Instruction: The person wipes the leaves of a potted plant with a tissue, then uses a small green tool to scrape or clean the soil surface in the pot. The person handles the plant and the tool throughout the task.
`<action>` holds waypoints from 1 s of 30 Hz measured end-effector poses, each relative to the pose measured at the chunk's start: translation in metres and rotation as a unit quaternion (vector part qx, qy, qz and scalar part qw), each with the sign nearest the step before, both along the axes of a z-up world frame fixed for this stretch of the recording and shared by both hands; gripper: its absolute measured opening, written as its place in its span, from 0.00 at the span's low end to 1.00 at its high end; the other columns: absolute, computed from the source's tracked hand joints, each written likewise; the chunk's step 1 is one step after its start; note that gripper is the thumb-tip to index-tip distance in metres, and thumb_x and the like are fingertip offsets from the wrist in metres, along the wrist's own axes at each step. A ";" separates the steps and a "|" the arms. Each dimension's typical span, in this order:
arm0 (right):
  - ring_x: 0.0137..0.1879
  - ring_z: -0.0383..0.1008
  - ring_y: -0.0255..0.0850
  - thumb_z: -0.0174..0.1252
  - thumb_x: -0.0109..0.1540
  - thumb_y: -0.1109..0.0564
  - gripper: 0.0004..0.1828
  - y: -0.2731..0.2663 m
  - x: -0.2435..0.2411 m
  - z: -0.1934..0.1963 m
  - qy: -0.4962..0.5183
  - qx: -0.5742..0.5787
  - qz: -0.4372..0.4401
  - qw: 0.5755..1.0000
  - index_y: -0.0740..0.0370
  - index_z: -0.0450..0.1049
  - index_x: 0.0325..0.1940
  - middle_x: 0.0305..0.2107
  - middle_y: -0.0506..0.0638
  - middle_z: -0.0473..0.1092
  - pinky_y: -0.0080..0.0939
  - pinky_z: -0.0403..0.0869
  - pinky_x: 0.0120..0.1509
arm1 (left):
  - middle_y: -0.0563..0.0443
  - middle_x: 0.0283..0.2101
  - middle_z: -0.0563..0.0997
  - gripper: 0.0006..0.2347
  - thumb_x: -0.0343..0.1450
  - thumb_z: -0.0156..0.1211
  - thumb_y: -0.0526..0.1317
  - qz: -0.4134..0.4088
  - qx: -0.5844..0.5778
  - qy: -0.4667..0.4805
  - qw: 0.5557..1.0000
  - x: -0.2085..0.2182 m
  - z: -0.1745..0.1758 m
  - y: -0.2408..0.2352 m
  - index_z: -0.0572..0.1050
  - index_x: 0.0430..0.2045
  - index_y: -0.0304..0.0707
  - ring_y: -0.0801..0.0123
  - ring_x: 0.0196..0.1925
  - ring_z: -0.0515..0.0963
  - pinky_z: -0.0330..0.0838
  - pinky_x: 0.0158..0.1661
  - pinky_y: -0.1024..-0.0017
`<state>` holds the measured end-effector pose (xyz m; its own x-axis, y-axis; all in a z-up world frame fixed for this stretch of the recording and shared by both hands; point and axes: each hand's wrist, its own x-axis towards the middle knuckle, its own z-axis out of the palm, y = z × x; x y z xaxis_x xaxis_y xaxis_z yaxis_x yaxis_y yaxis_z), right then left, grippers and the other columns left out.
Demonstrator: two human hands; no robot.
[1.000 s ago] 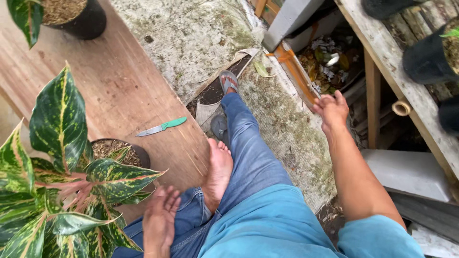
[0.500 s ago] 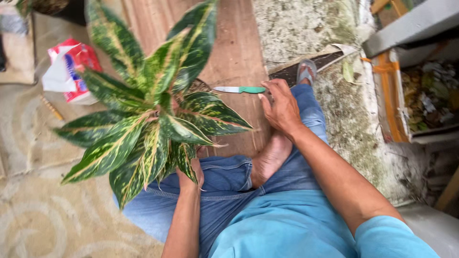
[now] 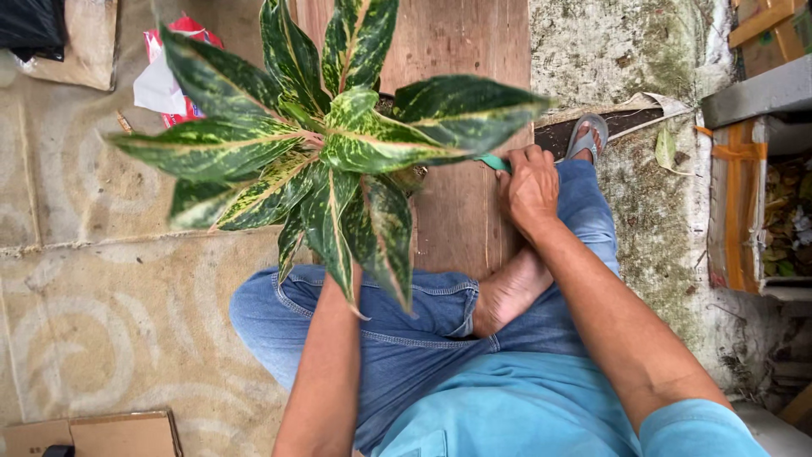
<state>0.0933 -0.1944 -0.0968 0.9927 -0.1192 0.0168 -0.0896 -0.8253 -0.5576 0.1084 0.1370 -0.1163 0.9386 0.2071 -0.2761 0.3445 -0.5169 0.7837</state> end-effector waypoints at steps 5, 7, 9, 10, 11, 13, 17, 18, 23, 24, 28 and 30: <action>0.50 0.70 0.60 0.68 0.58 0.57 0.13 0.000 -0.005 0.006 0.032 0.028 -0.023 0.999 0.64 0.77 0.43 0.41 0.62 0.71 0.57 0.69 0.55 | 0.40 0.61 0.70 0.22 0.73 0.54 0.46 -0.011 0.053 0.000 0.999 0.002 0.021 -0.021 0.67 0.60 0.36 0.53 0.62 0.68 0.66 0.60 0.53; 0.50 0.70 0.60 0.67 0.57 0.58 0.12 -0.001 -0.008 0.009 0.025 0.053 -0.021 0.998 0.64 0.77 0.43 0.41 0.62 0.72 0.57 0.69 0.56 | 0.40 0.62 0.69 0.23 0.73 0.54 0.48 -0.007 0.065 0.007 0.998 -0.002 0.036 -0.026 0.66 0.61 0.36 0.53 0.63 0.67 0.65 0.61 0.53; 0.50 0.70 0.60 0.68 0.57 0.58 0.13 -0.001 -0.010 0.010 0.018 0.063 -0.020 0.998 0.64 0.76 0.43 0.40 0.62 0.72 0.57 0.68 0.56 | 0.39 0.63 0.69 0.24 0.73 0.53 0.49 -0.003 0.073 0.017 0.997 -0.006 0.050 -0.029 0.66 0.62 0.36 0.52 0.64 0.66 0.64 0.61 0.53; 0.50 0.70 0.61 0.68 0.57 0.58 0.13 -0.001 -0.012 0.010 0.014 0.060 -0.019 0.998 0.64 0.76 0.43 0.41 0.62 0.72 0.57 0.68 0.56 | 0.39 0.63 0.68 0.24 0.73 0.53 0.50 -0.001 0.077 0.023 0.997 -0.006 0.057 -0.031 0.66 0.63 0.36 0.52 0.65 0.66 0.63 0.62 0.53; 0.50 0.70 0.61 0.68 0.57 0.58 0.14 0.000 -0.015 0.010 0.010 0.058 -0.018 0.998 0.65 0.76 0.43 0.41 0.62 0.72 0.57 0.68 0.56 | 0.39 0.64 0.68 0.25 0.73 0.53 0.50 -0.004 0.083 0.036 0.996 -0.012 0.065 -0.036 0.65 0.63 0.36 0.52 0.65 0.65 0.63 0.62 0.53; 0.49 0.71 0.59 0.67 0.59 0.58 0.12 0.002 -0.017 0.012 0.009 0.082 -0.022 0.996 0.64 0.75 0.43 0.40 0.60 0.73 0.57 0.69 0.56 | 0.38 0.65 0.67 0.26 0.73 0.52 0.52 -0.006 0.087 0.045 0.995 -0.011 0.076 -0.047 0.65 0.64 0.36 0.52 0.66 0.64 0.62 0.63 0.52; 0.50 0.71 0.61 0.65 0.56 0.60 0.17 0.001 -0.015 0.016 -0.032 0.066 -0.012 0.997 0.66 0.76 0.49 0.42 0.61 0.73 0.58 0.68 0.52 | 0.37 0.67 0.66 0.28 0.74 0.52 0.54 -0.019 0.088 0.084 0.992 -0.022 0.094 -0.075 0.64 0.65 0.36 0.51 0.68 0.63 0.60 0.64 0.52; 0.49 0.72 0.60 0.66 0.57 0.60 0.15 0.001 -0.019 0.017 -0.023 0.067 -0.014 0.997 0.65 0.76 0.47 0.40 0.61 0.73 0.59 0.69 0.52 | 0.37 0.68 0.66 0.29 0.74 0.52 0.55 -0.022 0.093 0.101 0.990 -0.034 0.100 -0.078 0.64 0.66 0.36 0.51 0.68 0.62 0.60 0.64 0.52; 0.49 0.75 0.58 0.63 0.64 0.61 0.10 0.006 -0.023 0.026 -0.068 0.140 -0.038 0.987 0.66 0.75 0.48 0.41 0.60 0.72 0.54 0.74 0.52 | 0.35 0.70 0.64 0.31 0.74 0.51 0.58 -0.045 0.054 0.103 0.992 -0.026 0.110 -0.079 0.63 0.68 0.36 0.50 0.71 0.60 0.57 0.66 0.52; 0.48 0.75 0.57 0.63 0.65 0.61 0.09 0.006 -0.022 0.029 -0.085 0.146 -0.042 0.985 0.66 0.74 0.48 0.41 0.60 0.73 0.53 0.74 0.53 | 0.33 0.73 0.59 0.31 0.75 0.49 0.58 -0.063 -0.007 0.103 0.993 -0.017 0.110 -0.080 0.61 0.70 0.36 0.46 0.73 0.54 0.52 0.65 0.49; 0.46 0.77 0.54 0.64 0.65 0.64 0.09 0.011 -0.030 0.040 -0.118 0.187 -0.068 0.973 0.66 0.74 0.49 0.40 0.58 0.73 0.48 0.75 0.51 | 0.36 0.68 0.66 0.30 0.74 0.52 0.58 0.003 0.131 0.140 0.981 0.006 0.106 -0.082 0.64 0.67 0.37 0.49 0.68 0.63 0.59 0.65 0.52; 0.43 0.78 0.49 0.64 0.65 0.65 0.10 0.013 -0.033 0.048 -0.119 0.217 -0.073 0.966 0.66 0.74 0.50 0.40 0.57 0.74 0.45 0.76 0.48 | 0.36 0.67 0.67 0.29 0.74 0.52 0.57 0.001 0.113 0.060 0.992 0.020 0.097 -0.076 0.65 0.66 0.37 0.50 0.67 0.64 0.60 0.65 0.52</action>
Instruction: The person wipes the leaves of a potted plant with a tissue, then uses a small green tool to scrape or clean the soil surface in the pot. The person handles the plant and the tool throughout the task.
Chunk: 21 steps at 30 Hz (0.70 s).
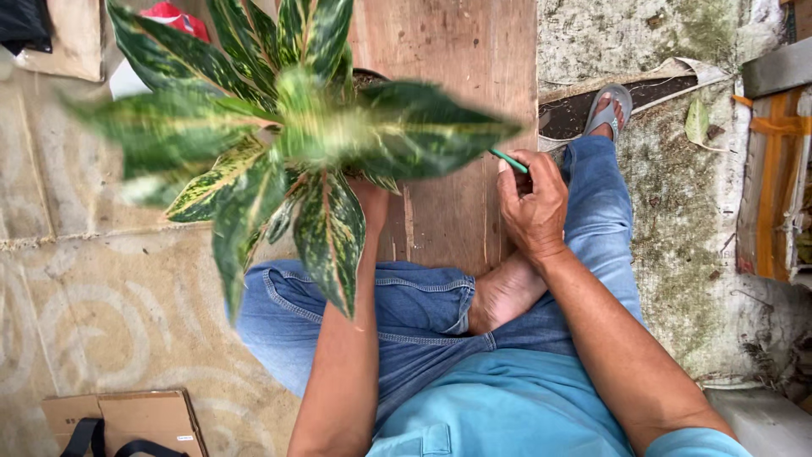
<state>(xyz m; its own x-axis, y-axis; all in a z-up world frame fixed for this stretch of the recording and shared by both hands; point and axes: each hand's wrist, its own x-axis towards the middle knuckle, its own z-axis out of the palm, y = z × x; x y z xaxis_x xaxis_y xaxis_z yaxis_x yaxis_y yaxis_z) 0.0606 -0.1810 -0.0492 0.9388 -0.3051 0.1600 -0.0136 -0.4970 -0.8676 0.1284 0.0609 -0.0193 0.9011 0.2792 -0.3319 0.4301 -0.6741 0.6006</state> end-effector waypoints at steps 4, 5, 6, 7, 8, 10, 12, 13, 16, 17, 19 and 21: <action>0.37 0.78 0.38 0.64 0.67 0.64 0.11 0.012 0.012 0.012 0.002 0.066 0.005 0.998 0.65 0.74 0.53 0.37 0.54 0.76 0.38 0.76 0.41 | 0.37 0.65 0.69 0.27 0.75 0.52 0.56 -0.006 -0.023 -0.102 0.994 0.036 -0.037 0.015 0.66 0.64 0.37 0.52 0.65 0.66 0.62 0.64 0.53; 0.35 0.77 0.35 0.64 0.68 0.63 0.10 0.015 0.014 0.013 0.011 0.084 0.006 0.996 0.65 0.74 0.53 0.36 0.52 0.76 0.37 0.76 0.39 | 0.37 0.64 0.69 0.26 0.75 0.52 0.55 -0.009 -0.027 -0.113 0.993 0.040 -0.051 0.016 0.66 0.63 0.37 0.52 0.65 0.67 0.63 0.63 0.53; 0.35 0.77 0.32 0.63 0.68 0.62 0.11 0.018 0.017 0.014 0.041 0.143 0.009 0.989 0.64 0.73 0.54 0.34 0.51 0.76 0.35 0.76 0.37 | 0.37 0.64 0.70 0.26 0.75 0.52 0.55 -0.010 -0.033 -0.129 0.991 0.046 -0.064 0.019 0.67 0.63 0.37 0.53 0.64 0.67 0.63 0.63 0.53; 0.34 0.77 0.30 0.61 0.69 0.61 0.11 0.020 0.020 0.013 0.071 0.200 0.011 0.977 0.63 0.73 0.55 0.33 0.49 0.76 0.33 0.76 0.34 | 0.38 0.63 0.70 0.25 0.75 0.52 0.54 -0.008 -0.039 -0.138 0.990 0.049 -0.077 0.023 0.67 0.62 0.37 0.53 0.64 0.68 0.63 0.63 0.53; 0.34 0.77 0.28 0.60 0.69 0.60 0.12 0.022 0.023 0.013 0.101 0.257 0.013 0.961 0.63 0.72 0.57 0.31 0.48 0.76 0.31 0.76 0.31 | 0.38 0.63 0.71 0.25 0.75 0.52 0.54 -0.009 -0.043 -0.143 0.989 0.052 -0.089 0.027 0.67 0.62 0.37 0.53 0.63 0.69 0.64 0.63 0.54; 0.33 0.78 0.29 0.60 0.70 0.60 0.10 0.025 0.029 0.010 0.093 0.252 0.025 0.963 0.64 0.71 0.54 0.31 0.47 0.77 0.31 0.79 0.34 | 0.38 0.61 0.72 0.23 0.76 0.52 0.53 -0.010 -0.051 -0.152 0.987 0.057 -0.111 0.037 0.68 0.61 0.37 0.54 0.62 0.70 0.65 0.62 0.54; 0.33 0.78 0.29 0.61 0.70 0.61 0.09 0.031 0.032 0.009 0.084 0.228 0.030 0.970 0.66 0.69 0.50 0.31 0.46 0.75 0.31 0.78 0.35 | 0.39 0.60 0.73 0.22 0.76 0.52 0.52 -0.008 -0.056 -0.155 0.986 0.057 -0.126 0.051 0.68 0.60 0.37 0.55 0.61 0.71 0.66 0.62 0.54; 0.33 0.77 0.28 0.62 0.69 0.61 0.09 0.033 0.033 0.008 0.079 0.206 0.028 0.975 0.66 0.68 0.48 0.30 0.47 0.74 0.31 0.77 0.34 | 0.39 0.60 0.73 0.22 0.76 0.52 0.52 -0.012 -0.064 -0.151 0.986 0.055 -0.133 0.054 0.69 0.59 0.37 0.56 0.61 0.71 0.66 0.61 0.54; 0.33 0.73 0.33 0.65 0.67 0.62 0.12 0.033 0.035 0.007 0.047 0.172 0.016 0.984 0.67 0.69 0.49 0.29 0.49 0.72 0.35 0.74 0.36 | 0.40 0.58 0.75 0.20 0.76 0.52 0.51 -0.016 -0.075 -0.146 0.986 0.053 -0.151 0.060 0.70 0.58 0.37 0.57 0.59 0.73 0.67 0.61 0.55; 0.32 0.72 0.36 0.66 0.66 0.61 0.13 0.032 0.035 0.007 0.034 0.166 0.011 0.985 0.67 0.69 0.50 0.28 0.50 0.71 0.37 0.73 0.36 | 0.40 0.57 0.75 0.20 0.76 0.53 0.50 -0.016 -0.077 -0.144 0.986 0.052 -0.155 0.061 0.70 0.57 0.37 0.57 0.59 0.74 0.68 0.60 0.55; 0.33 0.74 0.43 0.64 0.66 0.61 0.09 0.032 0.035 0.009 0.059 0.061 0.011 0.996 0.66 0.72 0.46 0.29 0.54 0.73 0.42 0.73 0.39 | 0.40 0.56 0.76 0.18 0.77 0.53 0.49 -0.016 -0.075 -0.145 0.986 0.050 -0.160 0.061 0.70 0.56 0.37 0.58 0.58 0.75 0.69 0.60 0.55; 0.36 0.75 0.51 0.63 0.67 0.60 0.08 0.031 0.036 0.012 0.066 0.003 0.015 0.998 0.66 0.72 0.45 0.32 0.58 0.72 0.47 0.73 0.43 | 0.41 0.55 0.77 0.17 0.77 0.53 0.48 -0.016 -0.082 -0.149 0.985 0.054 -0.164 0.060 0.71 0.55 0.37 0.59 0.57 0.76 0.70 0.59 0.56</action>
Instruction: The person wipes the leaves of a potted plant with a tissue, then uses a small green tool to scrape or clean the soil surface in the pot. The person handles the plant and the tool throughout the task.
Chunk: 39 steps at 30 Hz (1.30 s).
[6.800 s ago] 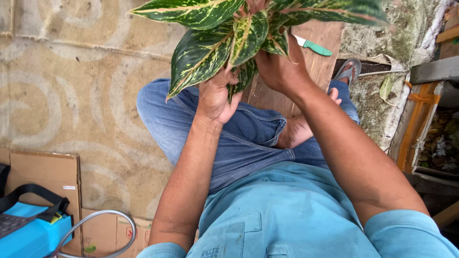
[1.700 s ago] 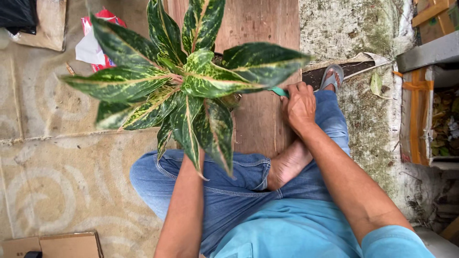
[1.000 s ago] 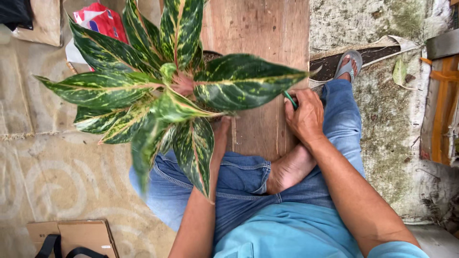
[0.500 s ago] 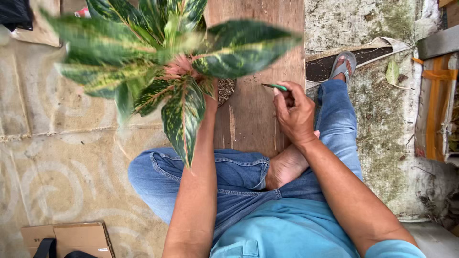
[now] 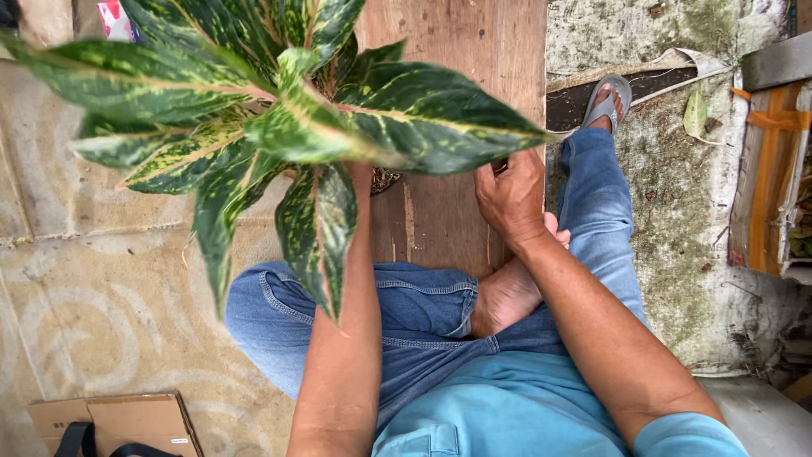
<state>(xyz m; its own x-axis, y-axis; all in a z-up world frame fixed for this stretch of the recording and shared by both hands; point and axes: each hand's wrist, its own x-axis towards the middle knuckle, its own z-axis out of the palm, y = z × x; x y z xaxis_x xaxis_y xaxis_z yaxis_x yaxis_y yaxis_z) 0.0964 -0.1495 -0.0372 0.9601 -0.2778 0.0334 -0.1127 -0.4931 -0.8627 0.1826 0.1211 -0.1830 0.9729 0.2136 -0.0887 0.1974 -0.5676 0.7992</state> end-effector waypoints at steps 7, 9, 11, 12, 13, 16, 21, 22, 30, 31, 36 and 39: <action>0.50 0.75 0.57 0.59 0.69 0.61 0.08 0.000 -0.005 0.014 -0.042 0.005 0.019 0.999 0.67 0.74 0.52 0.44 0.61 0.72 0.50 0.73 0.55 | 0.42 0.51 0.80 0.14 0.78 0.53 0.45 -0.002 -0.071 -0.012 0.997 0.012 -0.013 0.006 0.73 0.52 0.37 0.62 0.53 0.80 0.73 0.57 0.57; 0.50 0.76 0.57 0.59 0.70 0.62 0.08 0.000 -0.005 0.019 -0.049 0.006 0.019 0.999 0.67 0.74 0.52 0.44 0.61 0.72 0.50 0.73 0.56 | 0.42 0.50 0.81 0.13 0.78 0.53 0.44 -0.001 -0.140 -0.024 0.990 0.014 -0.018 0.010 0.74 0.51 0.37 0.63 0.52 0.81 0.74 0.57 0.57; 0.50 0.76 0.58 0.59 0.69 0.62 0.09 -0.001 -0.005 0.025 -0.056 0.006 0.015 0.998 0.68 0.73 0.52 0.44 0.61 0.72 0.51 0.73 0.55 | 0.43 0.49 0.82 0.13 0.78 0.53 0.45 -0.045 -0.177 -0.048 0.982 0.014 -0.024 0.014 0.72 0.53 0.39 0.65 0.51 0.82 0.75 0.56 0.57; 0.49 0.76 0.57 0.59 0.70 0.63 0.07 -0.002 -0.005 0.029 -0.050 0.004 0.010 0.999 0.68 0.73 0.51 0.43 0.61 0.71 0.50 0.74 0.54 | 0.45 0.51 0.81 0.11 0.80 0.51 0.44 -0.055 -0.069 -0.043 0.995 0.010 -0.027 0.014 0.71 0.52 0.41 0.67 0.53 0.81 0.76 0.59 0.60; 0.48 0.76 0.57 0.60 0.70 0.63 0.07 -0.003 -0.006 0.033 -0.045 0.003 0.005 0.999 0.69 0.73 0.50 0.42 0.61 0.71 0.49 0.74 0.52 | 0.45 0.51 0.81 0.11 0.80 0.51 0.44 -0.048 -0.032 -0.036 0.998 0.008 -0.029 0.015 0.72 0.52 0.40 0.66 0.53 0.81 0.76 0.59 0.60; 0.48 0.78 0.53 0.57 0.71 0.64 0.07 -0.003 -0.004 0.047 -0.073 0.053 0.017 0.996 0.71 0.72 0.52 0.45 0.62 0.70 0.42 0.78 0.50 | 0.44 0.50 0.81 0.11 0.79 0.52 0.44 -0.042 0.057 -0.033 0.997 0.003 -0.034 0.014 0.72 0.52 0.40 0.64 0.53 0.81 0.76 0.58 0.59; 0.48 0.79 0.42 0.57 0.73 0.65 0.05 0.004 -0.001 0.062 -0.063 0.136 0.014 0.989 0.71 0.72 0.52 0.46 0.57 0.70 0.33 0.78 0.51 | 0.44 0.50 0.81 0.11 0.79 0.53 0.43 -0.044 0.110 -0.026 0.993 0.000 -0.038 0.007 0.73 0.51 0.39 0.61 0.54 0.81 0.75 0.57 0.59; 0.51 0.78 0.41 0.56 0.74 0.65 0.06 0.007 0.001 0.063 -0.080 0.174 0.012 0.981 0.71 0.72 0.54 0.48 0.56 0.70 0.33 0.78 0.54 | 0.44 0.50 0.81 0.11 0.79 0.53 0.43 -0.046 0.116 -0.024 0.992 0.001 -0.038 0.008 0.74 0.51 0.39 0.60 0.54 0.81 0.75 0.57 0.59; 0.51 0.74 0.40 0.64 0.64 0.65 0.17 0.043 0.054 0.008 -0.162 0.191 0.108 0.962 0.62 0.71 0.56 0.45 0.53 0.74 0.40 0.74 0.57 | 0.44 0.49 0.80 0.11 0.78 0.54 0.42 -0.079 0.188 0.002 0.979 -0.002 -0.064 0.027 0.75 0.50 0.37 0.55 0.54 0.81 0.74 0.56 0.58; 0.51 0.74 0.43 0.64 0.65 0.64 0.14 0.047 0.063 -0.001 -0.181 0.067 0.134 0.972 0.61 0.73 0.54 0.45 0.53 0.75 0.43 0.73 0.56 | 0.44 0.49 0.80 0.10 0.78 0.55 0.42 -0.092 0.226 0.015 0.970 -0.001 -0.067 0.030 0.76 0.50 0.37 0.55 0.54 0.81 0.74 0.56 0.58; 0.53 0.75 0.49 0.60 0.64 0.61 0.16 0.067 0.057 -0.018 -0.250 -0.174 0.163 0.938 0.59 0.74 0.57 0.47 0.54 0.73 0.52 0.73 0.57 | 0.43 0.52 0.79 0.12 0.79 0.53 0.42 -0.087 0.264 -0.024 0.960 -0.003 -0.065 0.028 0.74 0.54 0.36 0.55 0.57 0.78 0.73 0.57 0.60; 0.51 0.74 0.51 0.60 0.65 0.62 0.14 0.077 0.046 -0.002 -0.184 -0.102 0.176 0.962 0.59 0.74 0.55 0.45 0.56 0.72 0.54 0.72 0.54 | 0.43 0.51 0.79 0.12 0.81 0.52 0.42 -0.070 0.243 -0.033 0.967 0.005 -0.036 0.018 0.74 0.55 0.36 0.57 0.56 0.78 0.74 0.57 0.60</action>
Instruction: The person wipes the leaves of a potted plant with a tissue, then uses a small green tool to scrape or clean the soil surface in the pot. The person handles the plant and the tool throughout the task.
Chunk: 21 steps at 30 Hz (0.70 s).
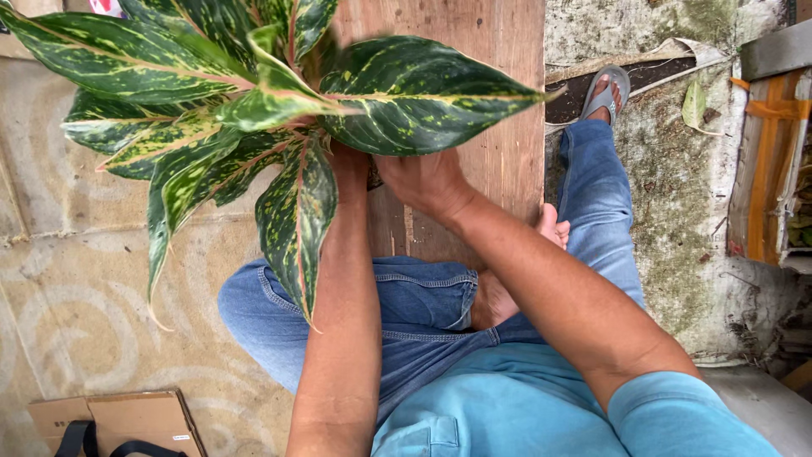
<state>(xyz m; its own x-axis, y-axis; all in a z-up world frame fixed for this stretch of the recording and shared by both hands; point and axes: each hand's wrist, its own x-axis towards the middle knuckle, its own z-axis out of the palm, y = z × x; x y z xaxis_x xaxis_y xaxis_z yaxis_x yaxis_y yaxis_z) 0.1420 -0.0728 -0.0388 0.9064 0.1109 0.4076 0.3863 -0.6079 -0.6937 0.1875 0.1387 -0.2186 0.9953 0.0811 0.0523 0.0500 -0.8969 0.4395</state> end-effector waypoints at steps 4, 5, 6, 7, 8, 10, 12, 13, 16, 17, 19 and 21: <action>0.50 0.74 0.55 0.61 0.62 0.62 0.17 0.000 -0.005 0.040 -0.038 0.017 0.017 0.999 0.62 0.73 0.56 0.46 0.60 0.71 0.57 0.71 0.52 | 0.44 0.50 0.80 0.12 0.83 0.51 0.42 0.025 0.019 -0.018 0.999 -0.002 0.059 -0.011 0.73 0.57 0.36 0.58 0.55 0.79 0.75 0.56 0.61; 0.49 0.74 0.54 0.62 0.63 0.62 0.16 -0.003 -0.007 0.051 0.004 0.070 0.035 0.997 0.62 0.73 0.55 0.45 0.58 0.72 0.57 0.72 0.53 | 0.45 0.50 0.80 0.12 0.83 0.51 0.42 0.032 0.032 -0.021 0.999 -0.003 0.072 -0.013 0.73 0.57 0.36 0.59 0.55 0.79 0.75 0.56 0.61; 0.51 0.75 0.54 0.62 0.64 0.63 0.15 -0.006 -0.010 0.062 0.013 0.121 0.033 0.992 0.62 0.73 0.55 0.46 0.58 0.73 0.54 0.74 0.54 | 0.45 0.50 0.80 0.12 0.84 0.51 0.42 0.037 0.045 -0.022 0.998 -0.005 0.084 -0.013 0.73 0.57 0.36 0.59 0.54 0.79 0.75 0.56 0.61; 0.53 0.77 0.53 0.62 0.65 0.64 0.15 -0.013 -0.014 0.074 0.020 0.171 0.031 0.984 0.62 0.73 0.56 0.47 0.57 0.74 0.50 0.76 0.54 | 0.45 0.49 0.80 0.12 0.84 0.50 0.42 0.039 0.061 -0.030 0.997 -0.008 0.094 -0.012 0.72 0.58 0.36 0.59 0.54 0.79 0.75 0.55 0.61; 0.54 0.78 0.52 0.62 0.66 0.66 0.14 -0.018 -0.018 0.084 0.027 0.222 0.030 0.974 0.62 0.73 0.56 0.48 0.56 0.75 0.47 0.77 0.55 | 0.46 0.49 0.80 0.12 0.85 0.50 0.42 0.039 0.080 -0.036 0.995 -0.012 0.102 -0.011 0.72 0.58 0.36 0.60 0.54 0.79 0.76 0.55 0.62; 0.53 0.76 0.57 0.53 0.55 0.75 0.26 -0.037 -0.031 0.103 0.032 0.214 0.006 0.976 0.70 0.71 0.57 0.46 0.65 0.72 0.50 0.76 0.58 | 0.46 0.49 0.80 0.11 0.86 0.50 0.42 0.001 0.204 -0.072 0.976 -0.029 0.114 -0.005 0.72 0.59 0.36 0.61 0.53 0.80 0.76 0.55 0.62; 0.55 0.79 0.53 0.61 0.67 0.68 0.14 -0.045 -0.042 0.114 0.052 0.191 -0.044 0.979 0.67 0.74 0.58 0.48 0.61 0.75 0.45 0.77 0.61 | 0.47 0.48 0.80 0.11 0.87 0.49 0.42 -0.055 0.506 -0.152 0.847 -0.048 0.120 0.001 0.72 0.60 0.36 0.61 0.53 0.80 0.77 0.55 0.62; 0.54 0.80 0.52 0.61 0.67 0.68 0.14 -0.048 -0.047 0.118 0.059 0.173 -0.051 0.982 0.68 0.74 0.57 0.48 0.60 0.75 0.45 0.78 0.60 | 0.47 0.48 0.80 0.11 0.88 0.49 0.42 -0.057 0.400 -0.131 0.905 -0.057 0.123 0.003 0.71 0.60 0.36 0.62 0.52 0.80 0.77 0.54 0.63; 0.51 0.80 0.52 0.61 0.65 0.68 0.13 -0.050 -0.057 0.122 0.076 0.127 -0.062 0.987 0.68 0.74 0.55 0.45 0.60 0.75 0.44 0.78 0.55 | 0.38 0.56 0.80 0.14 0.84 0.44 0.41 -0.038 0.251 -0.130 0.959 -0.073 0.135 -0.008 0.71 0.62 0.37 0.54 0.61 0.79 0.76 0.60 0.62; 0.49 0.80 0.51 0.61 0.64 0.68 0.14 -0.051 -0.058 0.122 0.078 0.115 -0.057 0.989 0.68 0.74 0.54 0.44 0.60 0.75 0.44 0.78 0.53 | 0.33 0.59 0.79 0.15 0.83 0.43 0.42 -0.029 0.245 -0.135 0.960 -0.072 0.139 -0.019 0.71 0.62 0.36 0.50 0.63 0.78 0.76 0.58 0.64; 0.48 0.80 0.51 0.62 0.64 0.67 0.14 -0.052 -0.058 0.120 0.081 0.099 -0.050 0.991 0.68 0.74 0.54 0.43 0.59 0.75 0.44 0.78 0.52 | 0.36 0.55 0.81 0.16 0.81 0.47 0.45 0.089 -0.007 -0.079 0.993 -0.073 0.159 -0.033 0.73 0.57 0.34 0.51 0.58 0.79 0.74 0.56 0.59; 0.49 0.80 0.52 0.62 0.64 0.66 0.14 -0.049 -0.058 0.117 0.083 0.092 -0.042 0.991 0.67 0.74 0.54 0.44 0.59 0.75 0.43 0.78 0.51 | 0.38 0.52 0.82 0.16 0.80 0.49 0.46 0.146 -0.126 -0.043 0.980 -0.074 0.184 -0.043 0.75 0.53 0.33 0.50 0.55 0.80 0.72 0.54 0.55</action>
<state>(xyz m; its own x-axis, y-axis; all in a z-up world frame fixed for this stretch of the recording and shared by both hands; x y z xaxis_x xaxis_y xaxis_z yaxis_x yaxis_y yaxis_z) 0.0843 -0.1223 0.0780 0.9656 -0.0306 0.2582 0.2105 -0.4906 -0.8456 0.1140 0.0952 -0.0349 0.9206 0.3830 0.0762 0.2419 -0.7124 0.6588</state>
